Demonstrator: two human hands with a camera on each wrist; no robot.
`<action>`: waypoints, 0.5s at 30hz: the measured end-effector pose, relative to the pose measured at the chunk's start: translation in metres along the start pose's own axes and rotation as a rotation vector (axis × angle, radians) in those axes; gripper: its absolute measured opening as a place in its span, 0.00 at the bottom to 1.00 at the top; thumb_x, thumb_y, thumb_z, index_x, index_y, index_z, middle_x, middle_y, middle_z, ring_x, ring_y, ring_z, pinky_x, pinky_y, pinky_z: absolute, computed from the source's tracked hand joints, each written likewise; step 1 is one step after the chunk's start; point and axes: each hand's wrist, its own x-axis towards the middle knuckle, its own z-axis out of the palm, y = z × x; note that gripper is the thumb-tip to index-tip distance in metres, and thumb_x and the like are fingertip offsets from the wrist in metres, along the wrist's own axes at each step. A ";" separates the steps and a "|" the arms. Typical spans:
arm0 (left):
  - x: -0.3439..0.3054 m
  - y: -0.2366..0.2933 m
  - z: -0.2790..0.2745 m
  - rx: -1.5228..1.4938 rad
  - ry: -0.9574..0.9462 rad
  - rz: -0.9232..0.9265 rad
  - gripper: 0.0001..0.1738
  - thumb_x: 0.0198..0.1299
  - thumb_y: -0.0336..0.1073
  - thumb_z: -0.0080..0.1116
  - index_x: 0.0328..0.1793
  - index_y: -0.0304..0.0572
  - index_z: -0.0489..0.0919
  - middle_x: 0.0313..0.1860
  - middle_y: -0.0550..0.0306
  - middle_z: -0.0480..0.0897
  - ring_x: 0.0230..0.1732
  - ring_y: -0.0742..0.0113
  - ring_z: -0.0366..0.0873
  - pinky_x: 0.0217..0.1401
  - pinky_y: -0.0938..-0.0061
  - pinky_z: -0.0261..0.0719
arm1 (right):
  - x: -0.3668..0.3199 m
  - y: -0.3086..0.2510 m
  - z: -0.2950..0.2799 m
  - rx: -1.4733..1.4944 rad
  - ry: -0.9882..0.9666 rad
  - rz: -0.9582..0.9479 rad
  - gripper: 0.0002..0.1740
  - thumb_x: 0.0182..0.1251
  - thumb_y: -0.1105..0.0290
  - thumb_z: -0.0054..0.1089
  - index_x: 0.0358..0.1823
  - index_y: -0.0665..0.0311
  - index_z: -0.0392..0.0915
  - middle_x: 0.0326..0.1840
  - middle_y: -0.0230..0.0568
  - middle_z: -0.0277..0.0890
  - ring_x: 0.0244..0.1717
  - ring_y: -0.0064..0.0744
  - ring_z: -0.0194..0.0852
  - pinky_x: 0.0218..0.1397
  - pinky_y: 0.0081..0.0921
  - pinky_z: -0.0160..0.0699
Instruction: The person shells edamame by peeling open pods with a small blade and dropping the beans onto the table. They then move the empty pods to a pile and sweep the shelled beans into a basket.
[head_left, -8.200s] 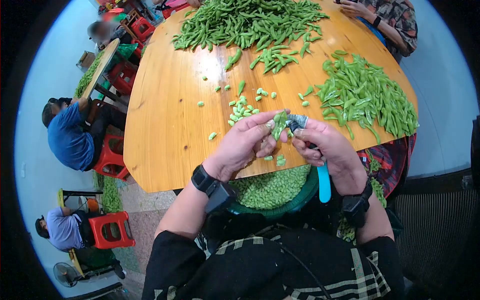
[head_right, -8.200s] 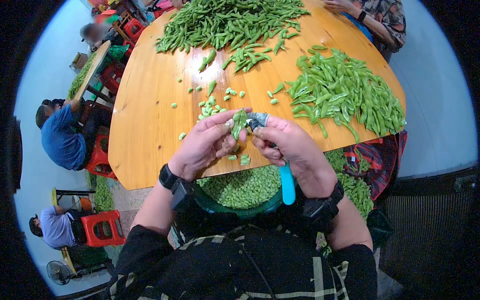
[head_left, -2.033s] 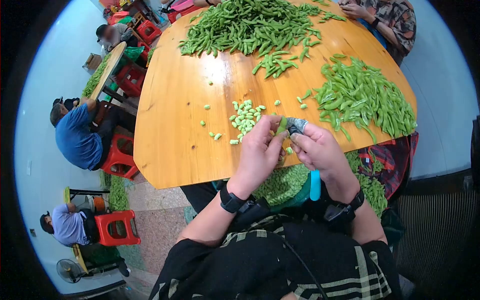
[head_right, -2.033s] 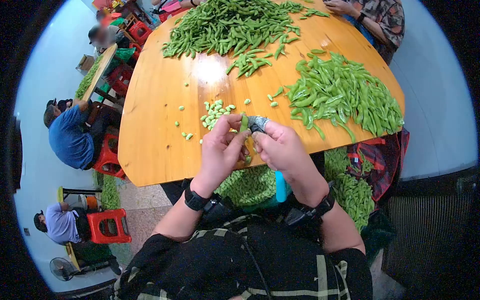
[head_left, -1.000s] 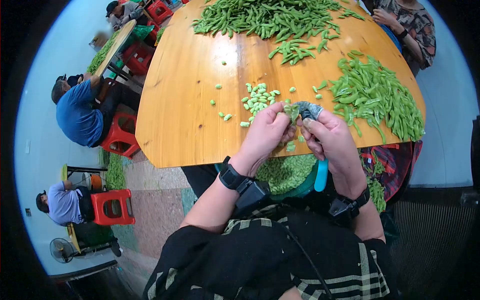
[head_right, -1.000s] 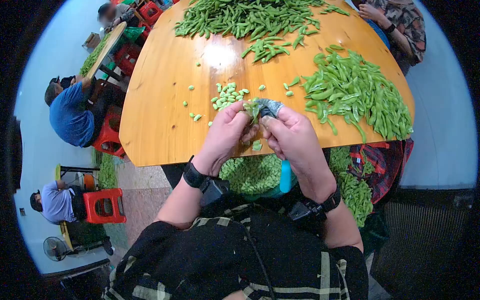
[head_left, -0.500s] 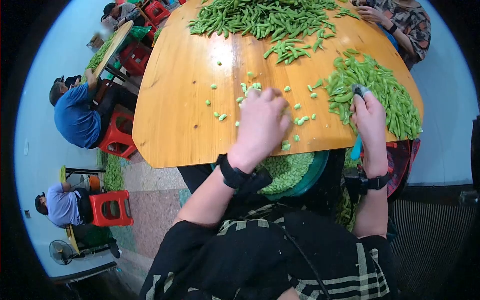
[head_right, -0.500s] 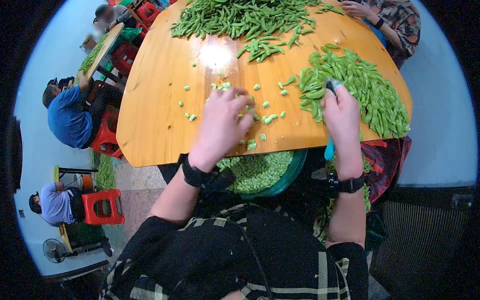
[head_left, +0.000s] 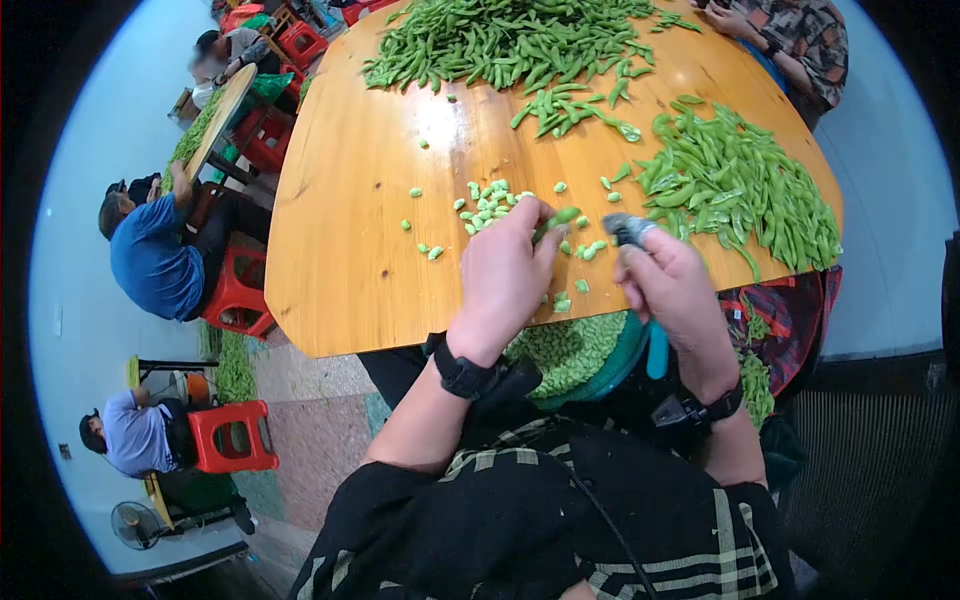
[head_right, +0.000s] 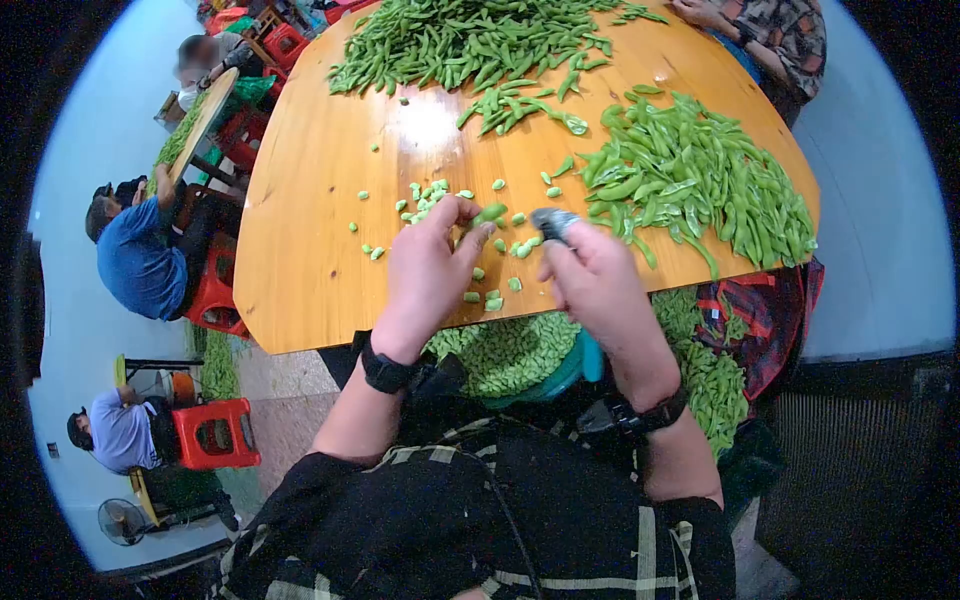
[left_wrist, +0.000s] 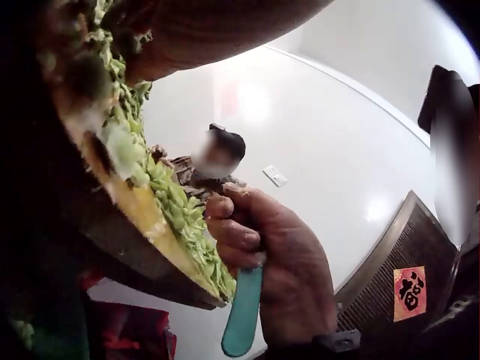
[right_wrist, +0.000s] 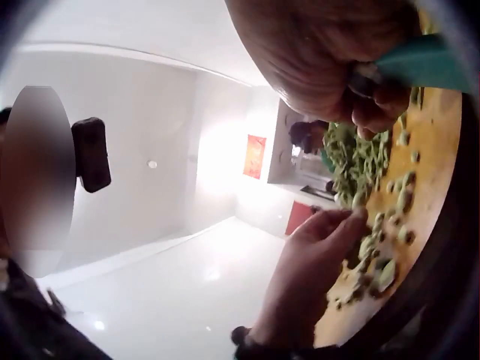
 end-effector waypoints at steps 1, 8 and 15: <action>-0.003 0.000 0.002 0.000 -0.006 0.007 0.09 0.58 0.36 0.63 0.39 0.40 0.77 0.30 0.48 0.77 0.35 0.49 0.78 0.37 0.59 0.75 | -0.001 -0.002 0.004 0.108 -0.098 0.087 0.13 0.71 0.72 0.48 0.53 0.69 0.74 0.26 0.27 0.72 0.16 0.10 0.62 0.15 0.11 0.58; -0.013 -0.019 0.022 -0.271 0.075 0.340 0.16 0.62 0.29 0.58 0.56 0.40 0.78 0.29 0.47 0.76 0.23 0.54 0.78 0.29 0.66 0.74 | -0.001 0.001 0.009 0.226 -0.159 0.110 0.07 0.71 0.71 0.48 0.36 0.67 0.72 0.25 0.28 0.71 0.14 0.10 0.61 0.13 0.11 0.55; -0.022 -0.010 0.015 -0.642 -0.078 0.108 0.19 0.58 0.25 0.63 0.57 0.40 0.79 0.27 0.60 0.75 0.20 0.78 0.77 0.20 0.82 0.73 | -0.007 0.000 0.004 0.238 -0.208 0.146 0.07 0.71 0.71 0.49 0.36 0.66 0.72 0.25 0.28 0.71 0.14 0.10 0.60 0.12 0.10 0.53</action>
